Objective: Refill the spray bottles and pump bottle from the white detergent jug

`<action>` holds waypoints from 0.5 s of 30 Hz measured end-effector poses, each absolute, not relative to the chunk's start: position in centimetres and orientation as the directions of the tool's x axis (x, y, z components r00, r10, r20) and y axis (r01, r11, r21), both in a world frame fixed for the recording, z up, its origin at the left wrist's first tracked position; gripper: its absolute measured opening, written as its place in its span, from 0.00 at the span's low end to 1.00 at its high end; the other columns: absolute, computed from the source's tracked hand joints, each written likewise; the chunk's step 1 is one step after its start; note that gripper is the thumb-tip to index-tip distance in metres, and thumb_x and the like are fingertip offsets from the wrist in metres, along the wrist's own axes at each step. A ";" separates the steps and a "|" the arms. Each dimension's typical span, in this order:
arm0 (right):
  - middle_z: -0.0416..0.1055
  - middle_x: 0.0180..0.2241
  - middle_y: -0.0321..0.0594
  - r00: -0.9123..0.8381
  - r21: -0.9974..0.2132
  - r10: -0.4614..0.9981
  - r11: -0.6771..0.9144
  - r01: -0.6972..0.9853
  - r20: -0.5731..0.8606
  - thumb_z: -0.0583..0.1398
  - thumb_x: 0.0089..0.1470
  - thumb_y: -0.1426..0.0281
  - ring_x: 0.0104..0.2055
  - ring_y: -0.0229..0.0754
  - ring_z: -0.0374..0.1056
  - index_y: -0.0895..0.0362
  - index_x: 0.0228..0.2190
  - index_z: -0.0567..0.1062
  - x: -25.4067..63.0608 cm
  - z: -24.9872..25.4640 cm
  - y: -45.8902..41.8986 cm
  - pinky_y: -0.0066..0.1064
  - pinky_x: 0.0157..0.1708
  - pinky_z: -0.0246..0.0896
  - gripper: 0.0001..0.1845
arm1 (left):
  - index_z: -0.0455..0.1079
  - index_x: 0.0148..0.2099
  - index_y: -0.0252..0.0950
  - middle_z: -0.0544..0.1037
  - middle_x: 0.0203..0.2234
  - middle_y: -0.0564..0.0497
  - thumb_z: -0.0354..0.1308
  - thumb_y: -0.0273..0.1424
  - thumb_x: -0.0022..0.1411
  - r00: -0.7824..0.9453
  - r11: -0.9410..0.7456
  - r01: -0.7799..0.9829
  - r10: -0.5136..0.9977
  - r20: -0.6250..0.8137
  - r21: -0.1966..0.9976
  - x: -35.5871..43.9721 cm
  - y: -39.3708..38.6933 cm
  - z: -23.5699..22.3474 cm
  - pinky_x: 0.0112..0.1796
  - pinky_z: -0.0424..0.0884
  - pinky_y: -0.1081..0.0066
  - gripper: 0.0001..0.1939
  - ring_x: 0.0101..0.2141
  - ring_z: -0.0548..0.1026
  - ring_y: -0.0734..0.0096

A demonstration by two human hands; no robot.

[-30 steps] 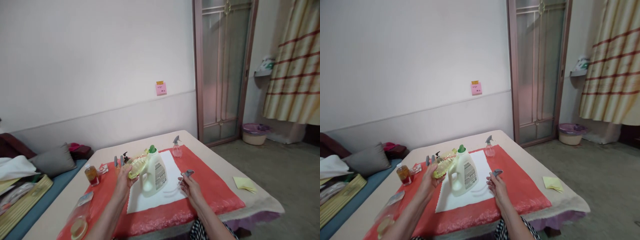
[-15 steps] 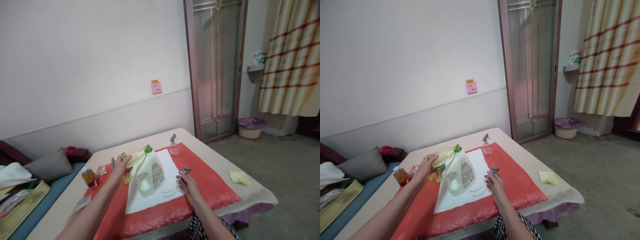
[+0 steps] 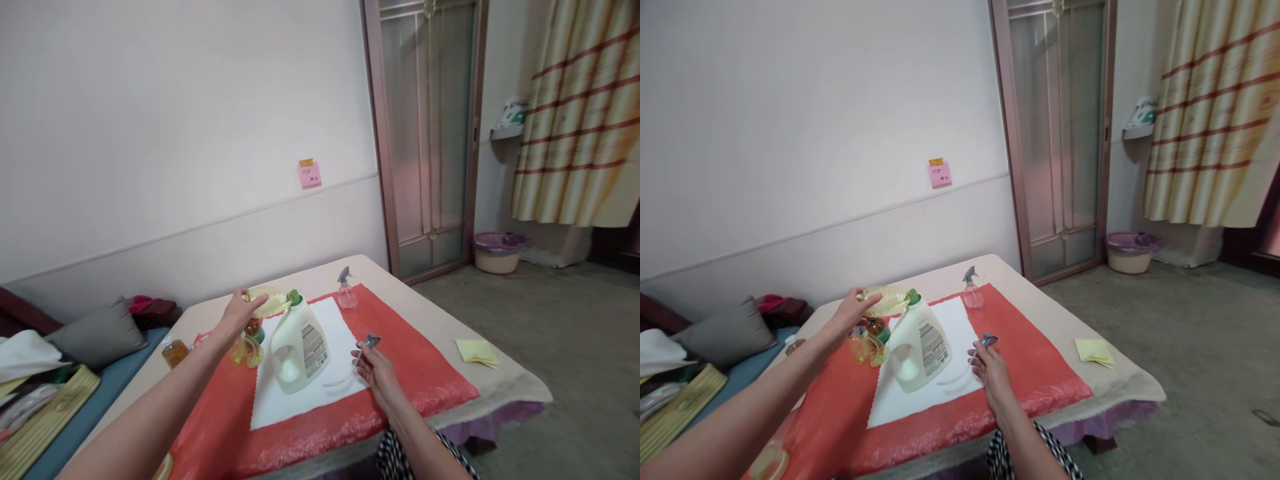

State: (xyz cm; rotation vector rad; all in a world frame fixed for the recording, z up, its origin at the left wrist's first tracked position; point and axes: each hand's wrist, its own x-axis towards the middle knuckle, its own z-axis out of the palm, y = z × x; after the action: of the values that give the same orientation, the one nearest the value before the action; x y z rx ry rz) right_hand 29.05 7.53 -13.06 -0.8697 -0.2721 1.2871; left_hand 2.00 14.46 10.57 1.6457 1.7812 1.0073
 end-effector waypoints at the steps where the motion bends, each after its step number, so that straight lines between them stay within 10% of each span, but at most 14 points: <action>1: 0.79 0.27 0.39 0.299 -0.693 0.912 0.024 -0.721 -0.280 0.75 0.33 0.57 0.24 0.34 0.71 0.57 0.32 0.78 29.1 -13.0 7.5 0.21 0.20 0.65 0.25 | 0.59 0.54 0.37 0.77 0.34 0.47 0.63 0.52 0.52 -0.126 -0.010 0.625 0.985 0.114 0.781 2.1 14.6 10.9 0.25 0.73 0.70 0.35 0.24 0.77 0.68; 15: 0.79 0.26 0.39 0.292 -0.680 0.911 0.018 -0.733 -0.290 0.75 0.33 0.57 0.24 0.34 0.71 0.57 0.32 0.78 29.2 -13.1 7.6 0.20 0.20 0.64 0.26 | 0.64 0.49 0.37 0.77 0.31 0.47 0.63 0.51 0.51 0.001 -0.086 0.842 0.987 0.158 0.533 4.2 17.0 14.9 0.23 0.70 0.72 0.30 0.24 0.76 0.66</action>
State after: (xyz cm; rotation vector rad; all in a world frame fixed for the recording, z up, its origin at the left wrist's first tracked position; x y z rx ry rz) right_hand 29.18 7.65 -13.14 -0.8613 -0.2554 1.2982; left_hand 4.16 17.05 14.94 1.9959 1.9023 0.7260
